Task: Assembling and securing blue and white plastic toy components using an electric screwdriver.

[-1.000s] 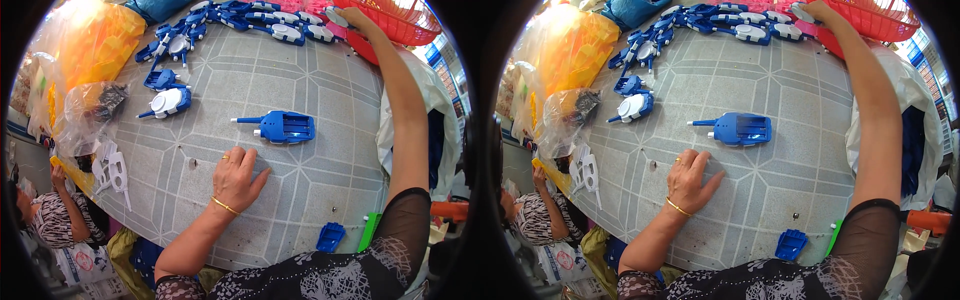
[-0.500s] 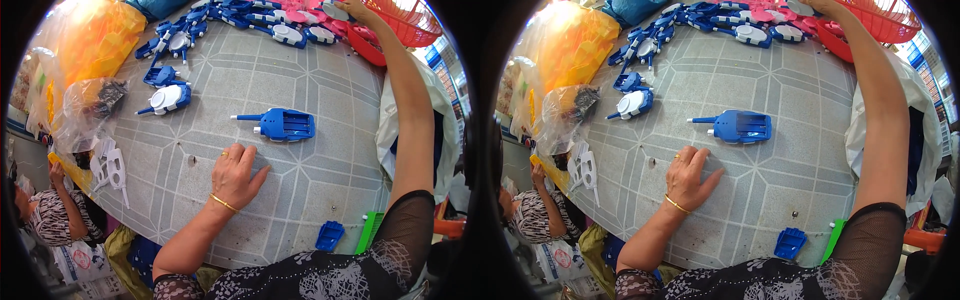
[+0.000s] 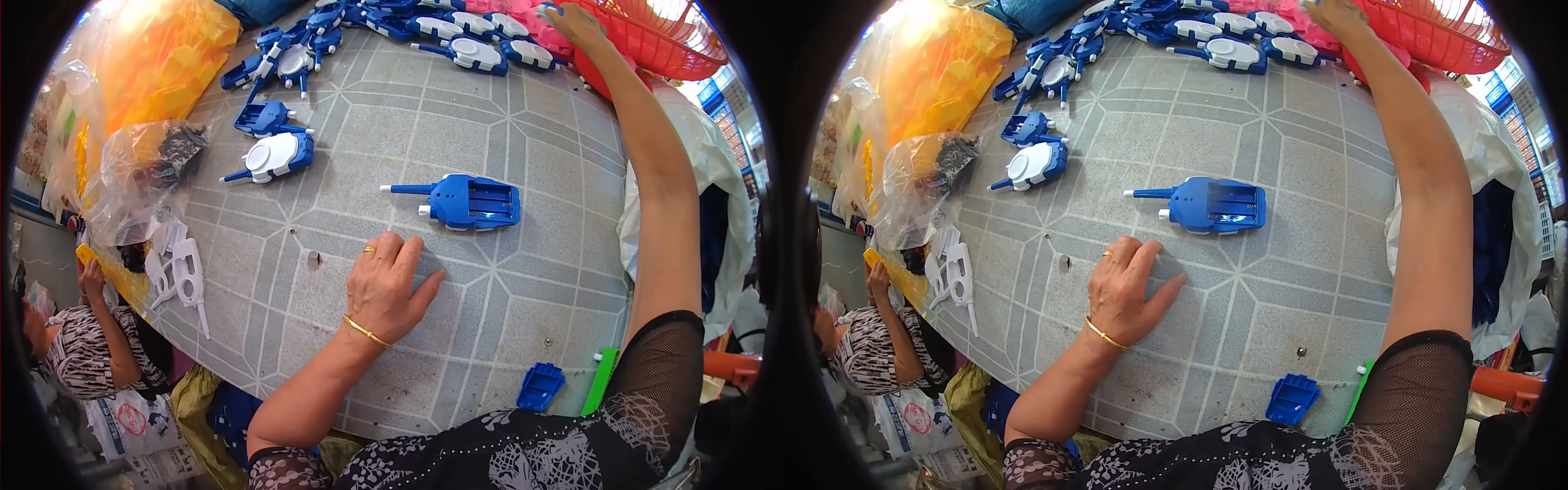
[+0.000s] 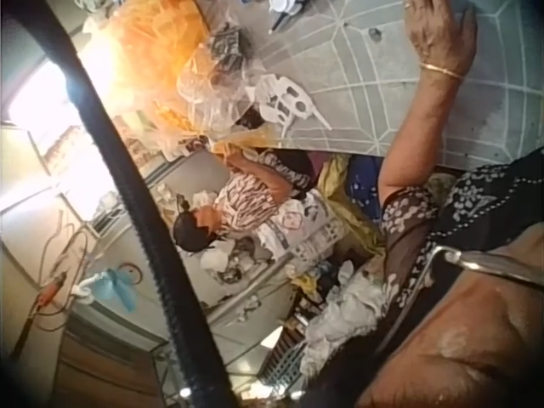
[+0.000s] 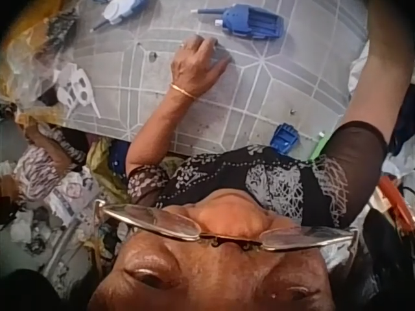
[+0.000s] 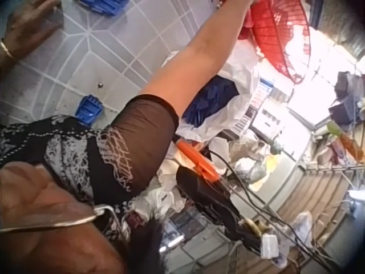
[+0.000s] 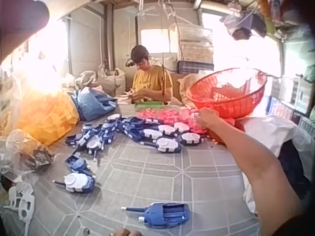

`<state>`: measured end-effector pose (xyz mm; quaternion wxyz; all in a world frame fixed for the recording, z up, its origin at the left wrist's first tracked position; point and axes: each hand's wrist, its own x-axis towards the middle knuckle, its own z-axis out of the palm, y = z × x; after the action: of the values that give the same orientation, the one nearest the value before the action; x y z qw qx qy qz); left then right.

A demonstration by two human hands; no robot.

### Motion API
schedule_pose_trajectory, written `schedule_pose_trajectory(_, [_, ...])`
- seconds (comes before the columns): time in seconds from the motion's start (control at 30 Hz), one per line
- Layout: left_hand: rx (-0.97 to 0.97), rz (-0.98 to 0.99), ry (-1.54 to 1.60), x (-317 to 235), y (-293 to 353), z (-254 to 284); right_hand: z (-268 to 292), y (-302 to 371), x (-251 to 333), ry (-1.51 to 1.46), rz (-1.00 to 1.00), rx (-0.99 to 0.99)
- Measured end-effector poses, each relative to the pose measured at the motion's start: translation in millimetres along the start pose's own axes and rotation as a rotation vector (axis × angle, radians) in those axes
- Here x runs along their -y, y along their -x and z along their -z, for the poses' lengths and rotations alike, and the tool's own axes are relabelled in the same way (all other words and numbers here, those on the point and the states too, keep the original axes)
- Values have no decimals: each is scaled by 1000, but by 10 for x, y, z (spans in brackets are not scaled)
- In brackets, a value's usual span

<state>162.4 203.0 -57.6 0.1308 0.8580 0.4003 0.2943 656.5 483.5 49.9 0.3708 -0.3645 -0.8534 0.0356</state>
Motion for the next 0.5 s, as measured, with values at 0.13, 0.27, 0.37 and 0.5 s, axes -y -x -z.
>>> schedule_pose_trajectory(0.13, [3, 4, -27, -13, 1, 23, -147, -105, 17, 974, -825, -53])
schedule_pose_trajectory(0.27, [11, 14, -16, -13, 8, 6, -195, -81, -361, 740, -760, 98])
schedule_pose_trajectory(0.37, [8, 10, 4, -14, -2, -10, -314, -28, -441, 809, -719, 81])
schedule_pose_trajectory(0.5, [7, 19, 21, -25, -10, -16, -124, 43, -325, 474, -800, 291])
